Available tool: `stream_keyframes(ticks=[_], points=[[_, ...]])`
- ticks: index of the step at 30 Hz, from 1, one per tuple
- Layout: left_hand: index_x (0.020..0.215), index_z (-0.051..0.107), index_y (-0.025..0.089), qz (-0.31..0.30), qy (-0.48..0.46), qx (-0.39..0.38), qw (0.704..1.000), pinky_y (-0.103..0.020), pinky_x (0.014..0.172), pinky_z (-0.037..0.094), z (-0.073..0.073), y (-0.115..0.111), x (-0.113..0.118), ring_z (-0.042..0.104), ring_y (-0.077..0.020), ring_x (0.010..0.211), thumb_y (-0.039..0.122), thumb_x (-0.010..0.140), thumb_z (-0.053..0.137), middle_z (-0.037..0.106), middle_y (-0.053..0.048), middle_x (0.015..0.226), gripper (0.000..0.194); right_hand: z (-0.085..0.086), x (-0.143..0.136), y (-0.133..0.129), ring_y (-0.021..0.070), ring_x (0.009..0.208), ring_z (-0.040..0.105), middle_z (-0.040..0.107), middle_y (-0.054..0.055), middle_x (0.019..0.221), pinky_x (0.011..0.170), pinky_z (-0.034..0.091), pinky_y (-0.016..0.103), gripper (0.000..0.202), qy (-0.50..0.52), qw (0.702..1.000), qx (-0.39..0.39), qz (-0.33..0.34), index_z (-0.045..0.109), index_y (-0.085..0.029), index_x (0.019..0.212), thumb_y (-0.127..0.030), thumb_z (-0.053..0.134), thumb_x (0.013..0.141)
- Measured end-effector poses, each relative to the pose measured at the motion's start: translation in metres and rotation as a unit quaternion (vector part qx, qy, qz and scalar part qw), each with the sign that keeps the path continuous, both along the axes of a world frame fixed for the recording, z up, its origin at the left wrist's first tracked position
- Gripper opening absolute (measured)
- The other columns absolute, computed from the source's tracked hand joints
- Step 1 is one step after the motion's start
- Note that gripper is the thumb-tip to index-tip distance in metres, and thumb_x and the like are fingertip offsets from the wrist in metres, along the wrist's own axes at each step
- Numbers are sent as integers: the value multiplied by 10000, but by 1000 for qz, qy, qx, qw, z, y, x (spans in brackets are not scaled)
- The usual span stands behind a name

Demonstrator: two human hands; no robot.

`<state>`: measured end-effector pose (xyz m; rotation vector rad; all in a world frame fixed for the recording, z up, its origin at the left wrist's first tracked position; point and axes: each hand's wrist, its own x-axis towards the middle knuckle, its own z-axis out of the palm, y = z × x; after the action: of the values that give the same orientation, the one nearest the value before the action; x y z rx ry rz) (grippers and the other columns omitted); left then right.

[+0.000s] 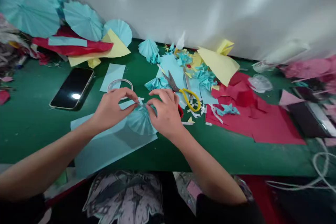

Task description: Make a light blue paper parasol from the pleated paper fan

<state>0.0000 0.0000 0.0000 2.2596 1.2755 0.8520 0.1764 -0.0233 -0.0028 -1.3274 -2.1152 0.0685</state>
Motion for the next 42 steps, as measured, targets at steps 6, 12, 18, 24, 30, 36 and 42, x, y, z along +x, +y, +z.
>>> stream_keyframes(ticks=[6,12,18,24,30,36,42], points=[[813,589,198,-47,11,-1,999,-358,811,368,-2,-4,1,595,-182,887,244,776,577,671,-1,866,60,0,-2,0,210,947,527,615,43,926,800,399,402,91,51,998,-33,19,588,-195,678,-218,596,765],[786,596,186,-30,28,45,998,-389,843,338,-8,-6,4,588,-191,903,190,761,565,669,-6,848,40,0,-6,-4,222,964,516,619,55,959,802,388,418,92,32,999,-14,17,585,-186,667,-165,565,754],[731,600,178,-26,24,83,996,-390,862,332,-12,-7,5,585,-180,900,179,776,564,668,0,854,57,-4,-8,-5,217,962,510,627,43,962,801,377,402,103,0,1000,30,1,586,-190,657,-183,568,757],[682,593,190,-36,29,103,994,-391,861,324,-13,-8,6,562,-185,959,157,803,531,665,3,913,140,-8,-9,-6,211,966,500,633,30,967,813,360,390,87,-27,997,74,-13,587,-198,658,-174,578,741],[665,580,189,-23,33,172,984,-417,905,299,-13,-13,9,549,-195,1006,138,772,545,664,5,953,123,-9,-11,-8,211,959,498,639,35,969,817,350,398,84,-40,994,98,-19,587,-192,669,-159,570,745],[681,568,193,8,57,219,974,-423,895,292,-13,-12,8,537,-208,1009,171,791,535,649,-19,975,116,-9,-12,-9,208,964,490,641,25,964,819,348,392,94,-28,994,98,-28,578,-199,661,-154,562,741],[679,542,180,-2,80,273,959,-422,914,261,-14,-12,9,515,-201,1029,114,796,503,625,-34,1014,139,-10,-14,-10,213,969,481,636,27,956,809,349,389,104,-13,996,87,-30,566,-197,651,-125,557,726]])
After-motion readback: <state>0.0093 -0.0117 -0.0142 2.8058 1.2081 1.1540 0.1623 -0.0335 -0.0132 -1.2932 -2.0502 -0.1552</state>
